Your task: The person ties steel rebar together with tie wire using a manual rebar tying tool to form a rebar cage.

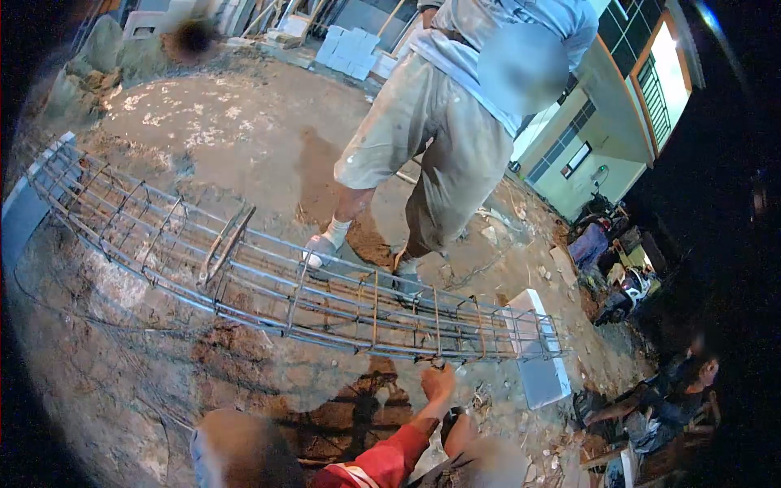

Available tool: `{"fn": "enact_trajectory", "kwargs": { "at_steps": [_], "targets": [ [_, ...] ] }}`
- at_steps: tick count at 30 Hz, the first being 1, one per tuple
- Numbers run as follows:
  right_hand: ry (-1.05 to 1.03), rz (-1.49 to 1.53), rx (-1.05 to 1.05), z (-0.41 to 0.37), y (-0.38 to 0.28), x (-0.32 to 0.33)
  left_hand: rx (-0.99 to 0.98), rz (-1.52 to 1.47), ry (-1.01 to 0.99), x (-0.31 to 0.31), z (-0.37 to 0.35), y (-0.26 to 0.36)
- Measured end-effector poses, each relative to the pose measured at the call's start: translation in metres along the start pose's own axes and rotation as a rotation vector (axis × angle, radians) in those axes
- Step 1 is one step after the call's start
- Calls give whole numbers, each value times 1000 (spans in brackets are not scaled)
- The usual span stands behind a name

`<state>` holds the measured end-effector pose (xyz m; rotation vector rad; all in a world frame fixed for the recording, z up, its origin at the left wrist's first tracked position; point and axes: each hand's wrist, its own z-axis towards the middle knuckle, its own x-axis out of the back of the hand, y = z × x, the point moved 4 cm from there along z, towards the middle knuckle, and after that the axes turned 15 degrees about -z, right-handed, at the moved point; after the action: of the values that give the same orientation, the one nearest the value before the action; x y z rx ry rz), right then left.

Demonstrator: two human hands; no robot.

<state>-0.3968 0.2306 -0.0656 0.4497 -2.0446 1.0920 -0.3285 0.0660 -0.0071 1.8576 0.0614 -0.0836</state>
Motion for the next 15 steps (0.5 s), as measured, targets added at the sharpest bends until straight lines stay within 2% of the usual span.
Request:
{"fn": "enact_trajectory", "kwargs": {
  "at_steps": [2,3,5,6,8,10,11,12,13,14,15],
  "targets": [
    [-6,-7,5,-1,-2,0,313,-185,-154,30,-7,28],
    [-4,-9,8,-4,-2,1,309,-189,-155,33,2,18],
    [-6,-3,13,-5,-3,1,497,-608,-658,14,17,-6],
    [-14,-1,9,-6,-4,1,493,-608,-658,24,20,-2],
    [-19,0,7,-4,-8,0,673,-886,-924,36,11,15],
    [-19,22,-7,-1,-8,-2,649,-928,-972,29,14,4],
    [-19,23,-14,0,-8,-2,560,-823,-924,17,19,-18],
    [-18,26,-22,1,-9,-2,472,-725,-870,16,24,-17],
    [-20,28,-28,1,-10,-3,365,-651,-727,14,23,-16],
    [-21,27,-34,1,-10,-3,347,-650,-739,16,20,-7],
    [-30,27,-40,0,-9,-3,304,-441,-572,24,22,-4]
  ]
}}
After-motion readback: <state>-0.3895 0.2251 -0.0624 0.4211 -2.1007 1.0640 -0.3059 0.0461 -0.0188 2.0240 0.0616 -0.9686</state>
